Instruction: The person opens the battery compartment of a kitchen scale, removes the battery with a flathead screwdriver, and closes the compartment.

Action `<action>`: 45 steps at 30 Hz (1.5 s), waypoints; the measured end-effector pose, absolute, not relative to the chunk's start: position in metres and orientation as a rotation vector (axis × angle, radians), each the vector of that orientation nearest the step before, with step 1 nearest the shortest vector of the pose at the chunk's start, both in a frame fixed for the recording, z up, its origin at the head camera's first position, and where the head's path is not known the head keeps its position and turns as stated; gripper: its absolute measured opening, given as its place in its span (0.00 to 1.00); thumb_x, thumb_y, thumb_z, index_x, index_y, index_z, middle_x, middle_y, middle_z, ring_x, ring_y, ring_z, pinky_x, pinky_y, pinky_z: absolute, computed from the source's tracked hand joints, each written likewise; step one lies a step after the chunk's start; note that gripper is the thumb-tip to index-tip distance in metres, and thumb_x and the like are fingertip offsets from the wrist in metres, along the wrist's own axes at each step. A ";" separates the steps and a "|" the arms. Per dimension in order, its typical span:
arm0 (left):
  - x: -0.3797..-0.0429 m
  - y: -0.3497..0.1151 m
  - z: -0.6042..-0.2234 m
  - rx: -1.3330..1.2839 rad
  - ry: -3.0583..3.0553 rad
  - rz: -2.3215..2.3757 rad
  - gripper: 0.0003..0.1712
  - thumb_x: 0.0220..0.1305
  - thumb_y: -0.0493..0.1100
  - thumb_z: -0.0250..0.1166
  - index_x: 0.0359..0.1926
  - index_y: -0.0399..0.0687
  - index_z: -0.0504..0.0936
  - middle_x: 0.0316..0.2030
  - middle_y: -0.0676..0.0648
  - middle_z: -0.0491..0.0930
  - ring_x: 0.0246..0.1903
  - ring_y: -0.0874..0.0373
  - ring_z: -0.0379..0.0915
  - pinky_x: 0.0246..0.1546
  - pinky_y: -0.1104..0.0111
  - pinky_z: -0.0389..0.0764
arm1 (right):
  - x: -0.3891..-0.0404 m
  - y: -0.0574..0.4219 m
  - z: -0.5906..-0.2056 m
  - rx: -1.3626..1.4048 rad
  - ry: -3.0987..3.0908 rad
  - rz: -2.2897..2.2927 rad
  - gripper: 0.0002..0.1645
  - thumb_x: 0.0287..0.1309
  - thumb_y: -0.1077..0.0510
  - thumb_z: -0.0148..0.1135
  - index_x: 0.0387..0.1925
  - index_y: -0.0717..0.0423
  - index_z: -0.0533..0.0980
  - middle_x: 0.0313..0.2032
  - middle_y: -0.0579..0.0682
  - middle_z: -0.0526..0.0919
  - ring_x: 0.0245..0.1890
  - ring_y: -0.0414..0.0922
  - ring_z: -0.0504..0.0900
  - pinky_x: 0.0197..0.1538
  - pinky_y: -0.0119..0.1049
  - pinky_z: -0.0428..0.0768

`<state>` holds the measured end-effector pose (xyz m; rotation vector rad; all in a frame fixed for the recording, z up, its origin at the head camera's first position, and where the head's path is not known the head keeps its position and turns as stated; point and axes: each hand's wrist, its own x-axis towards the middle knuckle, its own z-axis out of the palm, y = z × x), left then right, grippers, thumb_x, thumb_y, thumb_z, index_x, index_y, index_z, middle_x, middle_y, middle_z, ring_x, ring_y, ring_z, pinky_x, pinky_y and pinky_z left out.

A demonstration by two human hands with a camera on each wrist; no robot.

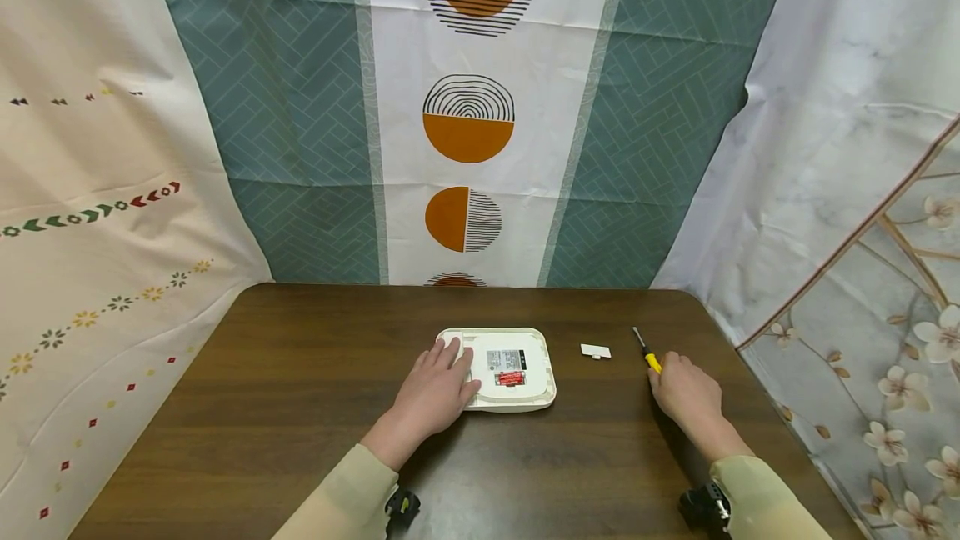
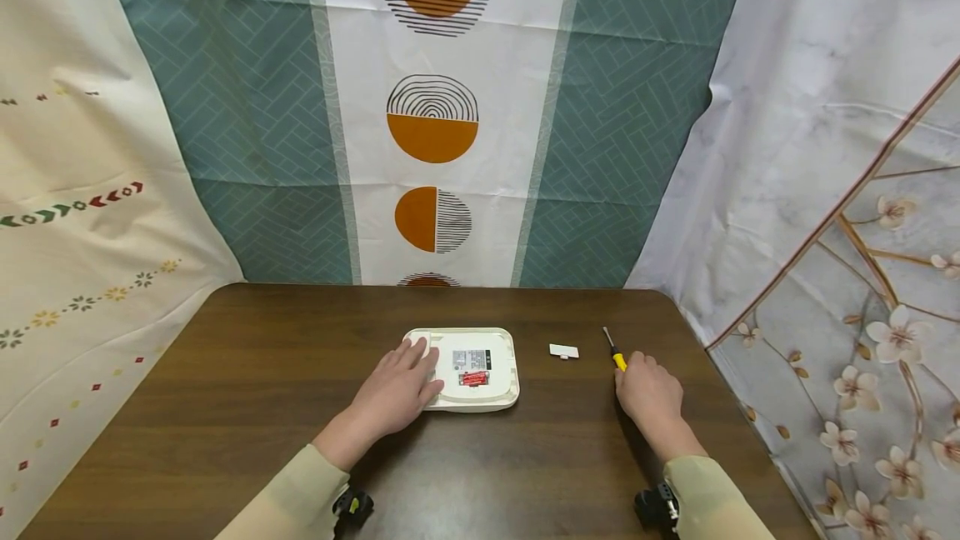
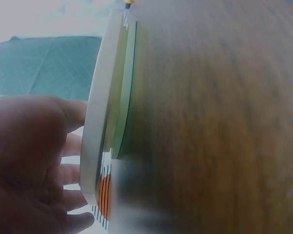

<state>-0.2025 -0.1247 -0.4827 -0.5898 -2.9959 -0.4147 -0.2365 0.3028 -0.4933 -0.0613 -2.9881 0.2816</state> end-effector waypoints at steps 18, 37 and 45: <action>-0.203 -0.126 -0.485 -0.606 -2.975 -0.410 0.35 0.85 0.56 0.61 0.79 0.38 0.74 0.81 0.32 0.65 0.81 0.30 0.56 0.79 0.40 0.62 | -0.234 0.302 -0.495 -0.045 -2.955 0.295 0.26 0.74 0.50 0.69 0.41 0.73 0.73 0.37 0.67 0.75 0.41 0.70 0.80 0.37 0.69 0.81; -0.203 -0.124 -0.483 -0.598 -2.970 -0.433 0.34 0.85 0.55 0.61 0.79 0.37 0.74 0.80 0.31 0.65 0.81 0.29 0.57 0.79 0.38 0.61 | -0.229 0.288 -0.490 0.176 -2.838 0.234 0.48 0.75 0.43 0.70 0.80 0.70 0.65 0.72 0.75 0.70 0.73 0.75 0.67 0.71 0.78 0.62; -0.204 -0.125 -0.485 -0.596 -2.973 -0.426 0.34 0.84 0.54 0.62 0.79 0.37 0.74 0.81 0.31 0.65 0.81 0.29 0.56 0.79 0.37 0.61 | -0.232 0.273 -0.484 0.242 -2.883 0.222 0.46 0.79 0.41 0.66 0.83 0.63 0.63 0.78 0.73 0.65 0.79 0.73 0.61 0.76 0.78 0.55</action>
